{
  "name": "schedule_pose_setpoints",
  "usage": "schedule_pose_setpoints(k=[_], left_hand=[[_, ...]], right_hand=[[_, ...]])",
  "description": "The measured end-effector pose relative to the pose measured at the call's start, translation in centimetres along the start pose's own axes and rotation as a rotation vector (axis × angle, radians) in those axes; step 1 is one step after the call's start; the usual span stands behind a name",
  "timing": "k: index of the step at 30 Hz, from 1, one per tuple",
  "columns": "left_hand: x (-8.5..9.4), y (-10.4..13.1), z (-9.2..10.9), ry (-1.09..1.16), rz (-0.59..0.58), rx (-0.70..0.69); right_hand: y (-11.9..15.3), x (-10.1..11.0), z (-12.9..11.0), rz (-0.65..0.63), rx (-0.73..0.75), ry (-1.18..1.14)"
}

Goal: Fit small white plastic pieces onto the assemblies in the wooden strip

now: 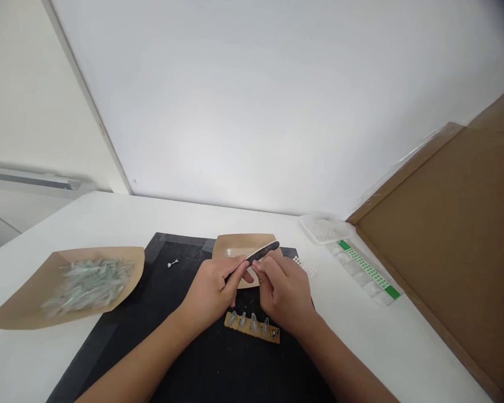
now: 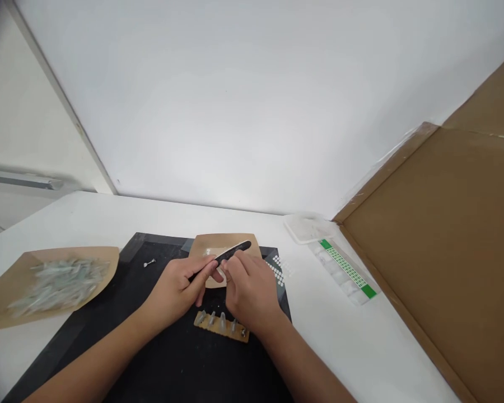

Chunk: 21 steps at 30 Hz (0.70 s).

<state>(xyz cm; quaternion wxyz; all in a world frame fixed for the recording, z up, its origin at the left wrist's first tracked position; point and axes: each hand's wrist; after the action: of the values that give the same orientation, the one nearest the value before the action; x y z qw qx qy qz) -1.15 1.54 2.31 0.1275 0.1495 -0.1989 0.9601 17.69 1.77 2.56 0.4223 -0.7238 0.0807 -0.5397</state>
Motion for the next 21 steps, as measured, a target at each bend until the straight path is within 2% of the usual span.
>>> schedule_pose_setpoints(k=[3, 6, 15, 21], left_hand=[[-0.2, -0.1, 0.1, -0.028, 0.056, -0.045], [-0.3, -0.1, -0.1, -0.059, 0.101, -0.088], [-0.3, 0.4, -0.6, -0.148, 0.122, -0.155], [-0.4, 0.4, -0.3, -0.184, 0.141, -0.184]], right_hand=[[-0.1, -0.4, 0.2, 0.036, -0.018, 0.040], [-0.3, -0.9, 0.3, 0.018, 0.012, 0.044], [-0.5, -1.2, 0.3, -0.017, 0.034, 0.039], [-0.4, -1.2, 0.1, 0.016, 0.009, 0.040]])
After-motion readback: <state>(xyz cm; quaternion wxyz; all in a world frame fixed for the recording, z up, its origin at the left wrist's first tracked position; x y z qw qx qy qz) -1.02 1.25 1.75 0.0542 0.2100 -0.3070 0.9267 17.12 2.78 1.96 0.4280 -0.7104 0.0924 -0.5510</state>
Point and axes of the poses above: each hand's wrist, its own y-axis away from the middle knuckle, its own x-axis out of the back of the hand, z = x × y, and after that the axes turned 10 degrees about y, right-handed
